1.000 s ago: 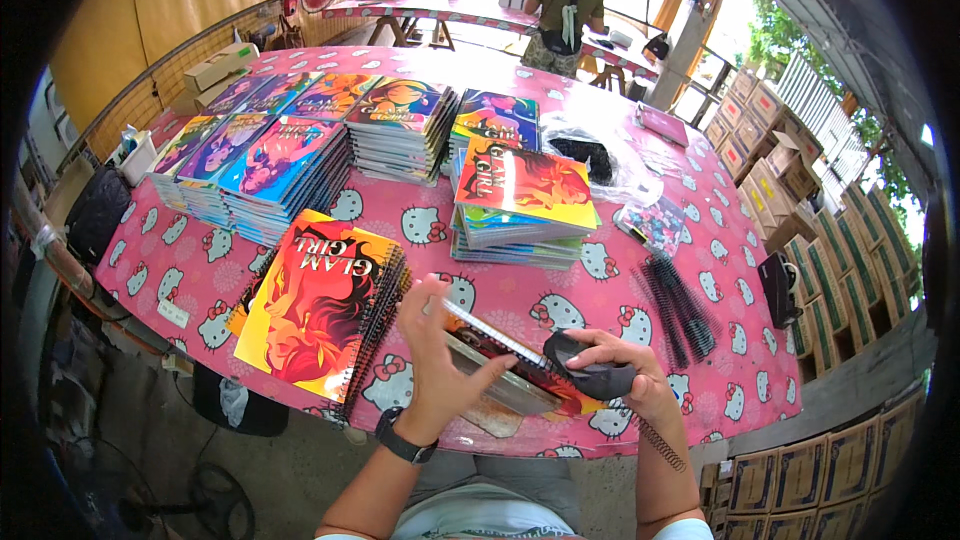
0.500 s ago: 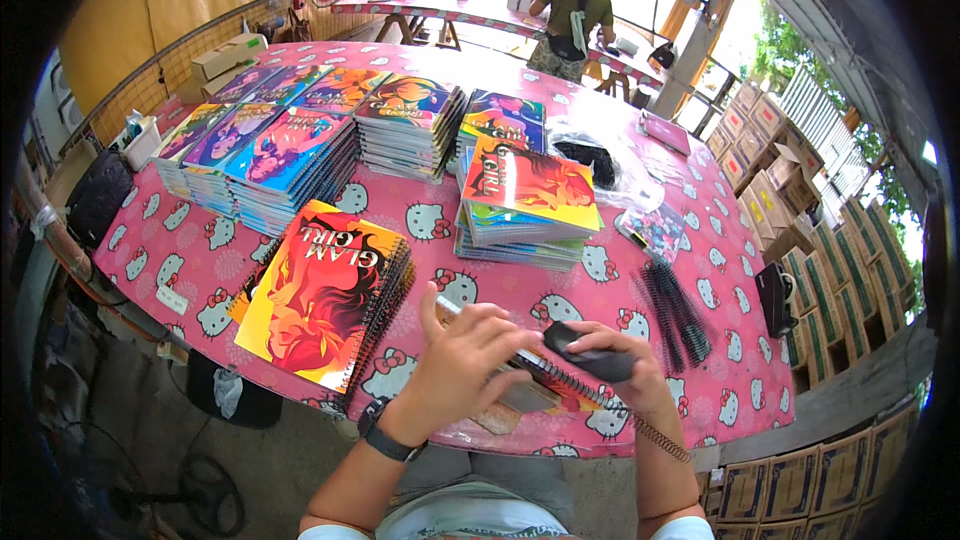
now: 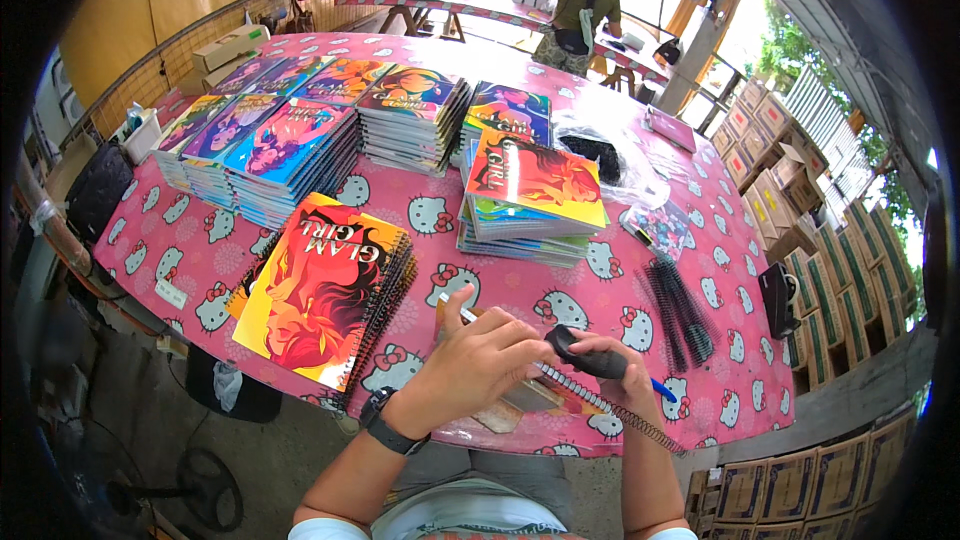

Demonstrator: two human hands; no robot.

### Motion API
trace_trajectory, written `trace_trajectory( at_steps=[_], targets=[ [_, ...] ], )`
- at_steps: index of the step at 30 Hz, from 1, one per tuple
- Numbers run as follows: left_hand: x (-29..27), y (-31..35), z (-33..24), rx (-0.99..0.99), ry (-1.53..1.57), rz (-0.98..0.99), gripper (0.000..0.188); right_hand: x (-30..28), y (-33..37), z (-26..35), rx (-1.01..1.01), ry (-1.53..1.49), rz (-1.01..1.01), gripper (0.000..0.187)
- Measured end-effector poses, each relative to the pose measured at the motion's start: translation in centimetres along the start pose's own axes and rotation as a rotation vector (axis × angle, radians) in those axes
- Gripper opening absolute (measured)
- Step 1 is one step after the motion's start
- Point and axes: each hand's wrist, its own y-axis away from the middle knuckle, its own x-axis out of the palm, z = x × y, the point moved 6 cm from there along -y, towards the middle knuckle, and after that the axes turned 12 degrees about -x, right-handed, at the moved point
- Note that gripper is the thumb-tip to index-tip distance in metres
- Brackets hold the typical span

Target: The person threads a plastic spiral coil through the holes of a book cover and stack of pages, then uses pliers to crimp the ends of the coil.

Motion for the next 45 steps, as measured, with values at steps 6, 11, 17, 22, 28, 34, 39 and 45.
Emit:
trace_trajectory(
  at_steps=[6, 11, 17, 22, 28, 34, 39, 45],
  targets=[
    [-1.5, -0.2, -0.4, -0.113, 0.113, -0.120, 0.032, 1.8, -1.3, 3.3, -0.041, -0.058, 0.048, 0.073],
    [-1.4, 1.5, 1.7, -0.171, 0.021, -0.135, 0.035, 0.9, -1.6, 0.3, 0.155, 0.359, 0.131, 0.054],
    [-1.2, 1.2, 2.4, -0.209, 0.121, -0.145, 0.049, 3.3, -3.5, 3.0, -0.002, 0.185, 0.264, 0.050],
    [-0.6, 2.9, 4.9, -0.476, 0.727, -0.531, 0.077, 1.7, -3.6, 2.6, -0.028, -0.005, 0.098, 0.050],
    [2.4, 4.9, 7.6, -0.633, 0.840, -0.394, 0.070, 1.8, -4.8, 1.1, 0.037, 0.179, 0.133, 0.055],
    [1.9, 4.7, 7.1, -0.597, 0.800, -0.406, 0.059, 0.7, -6.3, -1.3, 0.163, 0.635, 0.201, 0.068],
    [1.8, 4.8, 7.3, -0.630, 0.768, -0.391, 0.058, 2.8, -6.2, -0.1, 0.011, 0.319, 0.268, 0.043],
    [1.6, 4.5, 7.2, -0.615, 0.806, -0.396, 0.057, 3.7, -7.6, -0.3, -0.016, 0.176, 0.289, 0.042]
  ],
)
